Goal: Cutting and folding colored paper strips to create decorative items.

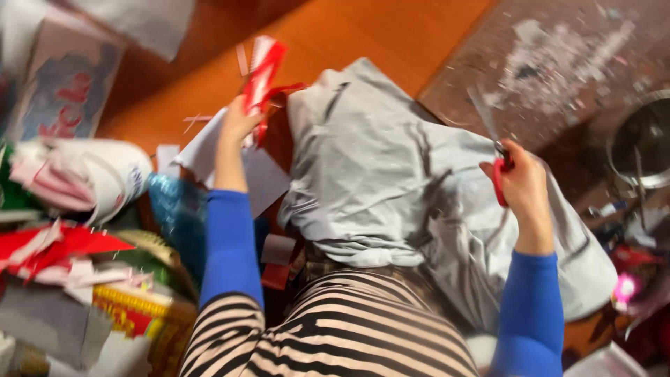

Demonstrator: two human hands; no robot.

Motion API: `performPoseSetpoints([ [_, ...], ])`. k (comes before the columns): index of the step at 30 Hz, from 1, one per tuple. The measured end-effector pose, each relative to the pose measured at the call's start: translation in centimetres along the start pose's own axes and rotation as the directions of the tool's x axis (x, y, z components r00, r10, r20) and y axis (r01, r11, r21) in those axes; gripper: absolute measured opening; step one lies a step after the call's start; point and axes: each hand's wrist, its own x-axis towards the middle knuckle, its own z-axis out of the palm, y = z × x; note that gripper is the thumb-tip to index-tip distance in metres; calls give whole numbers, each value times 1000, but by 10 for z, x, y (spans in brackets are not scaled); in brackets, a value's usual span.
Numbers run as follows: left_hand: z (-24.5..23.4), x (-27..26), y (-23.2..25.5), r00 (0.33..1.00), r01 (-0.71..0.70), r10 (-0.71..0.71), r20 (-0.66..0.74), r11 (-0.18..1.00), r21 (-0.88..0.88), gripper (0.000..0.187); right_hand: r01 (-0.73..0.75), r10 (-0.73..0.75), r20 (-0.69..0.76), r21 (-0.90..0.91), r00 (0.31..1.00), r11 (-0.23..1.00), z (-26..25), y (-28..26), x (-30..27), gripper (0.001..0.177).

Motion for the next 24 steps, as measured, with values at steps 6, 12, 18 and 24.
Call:
performPoseSetpoints([
  [6,-17,-26,35,860,-101,482,-164,476,874,64,13,-60,-130,-334,990,942,-24,77,7,43],
  [12,84,-136,193,398,-716,892,215,155,681,32,119,-168,-324,-166,931,979,-81,61,-51,51],
  [18,271,-237,216,414,-908,669,617,346,235,12,-63,-3,-813,-49,583,997,-123,109,-157,52],
  [24,309,-322,187,-103,-841,34,994,531,-105,24,-406,553,-813,449,184,796,-62,235,-284,37],
])
